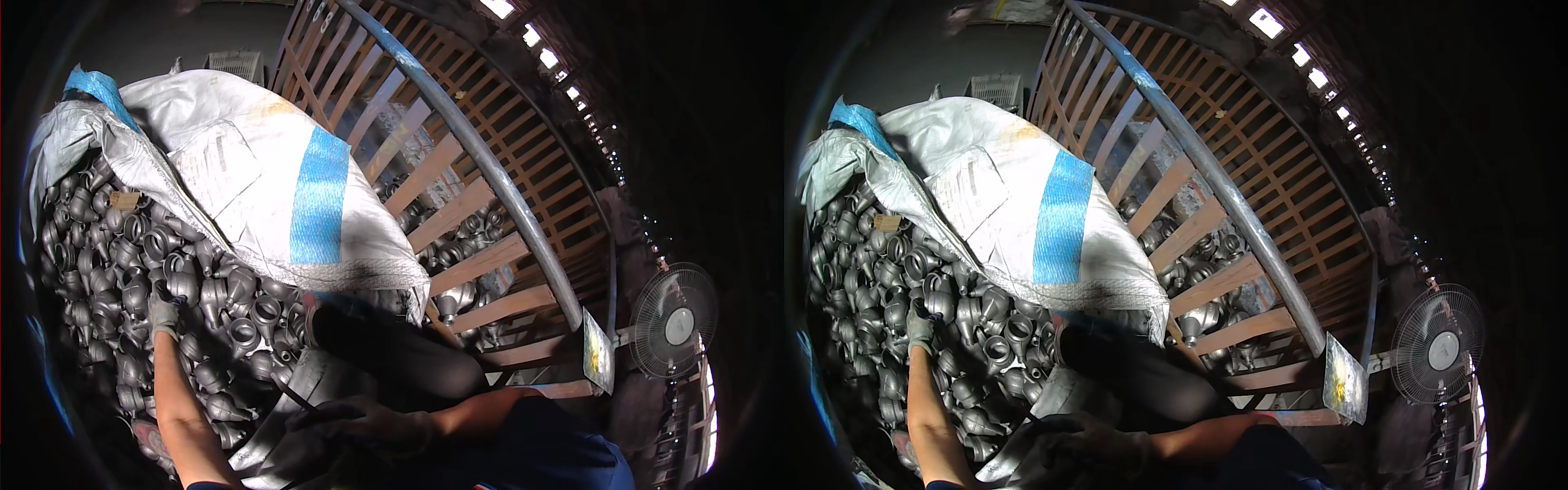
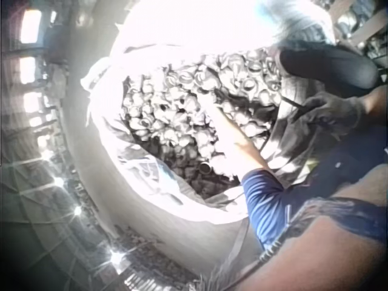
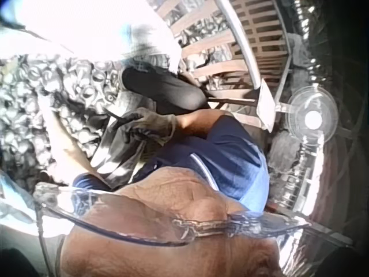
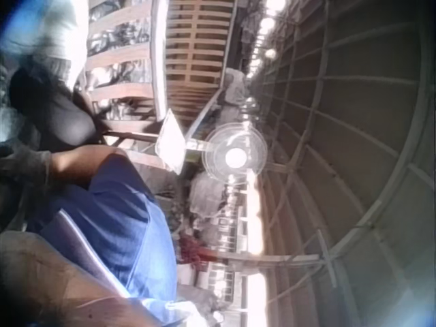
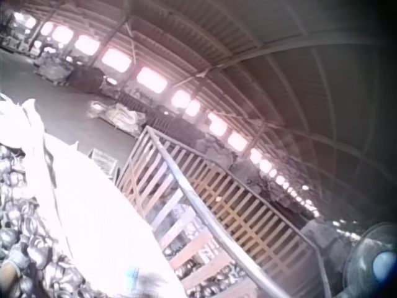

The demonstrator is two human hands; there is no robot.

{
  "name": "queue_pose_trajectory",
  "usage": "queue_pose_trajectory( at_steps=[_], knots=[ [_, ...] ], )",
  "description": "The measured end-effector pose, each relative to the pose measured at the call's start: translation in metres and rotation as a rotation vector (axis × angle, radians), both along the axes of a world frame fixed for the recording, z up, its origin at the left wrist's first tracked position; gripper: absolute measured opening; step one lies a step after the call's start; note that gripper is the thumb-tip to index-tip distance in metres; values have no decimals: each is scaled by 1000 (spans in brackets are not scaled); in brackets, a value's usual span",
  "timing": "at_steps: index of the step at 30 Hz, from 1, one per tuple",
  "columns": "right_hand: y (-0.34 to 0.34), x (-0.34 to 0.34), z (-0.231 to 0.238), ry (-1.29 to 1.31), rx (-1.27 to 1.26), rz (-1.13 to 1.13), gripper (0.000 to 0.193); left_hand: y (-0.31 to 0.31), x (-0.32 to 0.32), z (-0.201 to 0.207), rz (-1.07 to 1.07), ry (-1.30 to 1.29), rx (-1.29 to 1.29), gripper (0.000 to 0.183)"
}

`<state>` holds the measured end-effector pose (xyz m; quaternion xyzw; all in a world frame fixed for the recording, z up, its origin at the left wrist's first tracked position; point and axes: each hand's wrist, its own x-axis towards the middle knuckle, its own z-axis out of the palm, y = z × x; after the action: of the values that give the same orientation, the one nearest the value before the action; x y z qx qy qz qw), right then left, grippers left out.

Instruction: Cleaning and inspecting industrial metal castings from a large storage bag.

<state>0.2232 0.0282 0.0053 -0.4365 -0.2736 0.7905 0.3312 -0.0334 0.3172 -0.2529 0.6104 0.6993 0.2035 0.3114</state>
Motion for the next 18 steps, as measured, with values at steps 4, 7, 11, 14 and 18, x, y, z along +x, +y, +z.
queue_pose_trajectory(
  at_steps=[4,7,11,14,18],
  knots=[
    [-1,-7,7,26,-7,9,38,9,-21,-108,-216,226,135,38],
    [2,4,12,-23,-24,-27,36,-2,28,-132,-213,359,303,24],
    [3,1,5,-91,56,28,35,-47,7,-92,-82,-205,30,31],
    [6,3,-3,-48,124,1,25,-93,9,-63,-388,-147,308,20],
    [8,16,13,-91,162,-137,18,-140,39,49,18,-1023,-659,20]
  ],
)
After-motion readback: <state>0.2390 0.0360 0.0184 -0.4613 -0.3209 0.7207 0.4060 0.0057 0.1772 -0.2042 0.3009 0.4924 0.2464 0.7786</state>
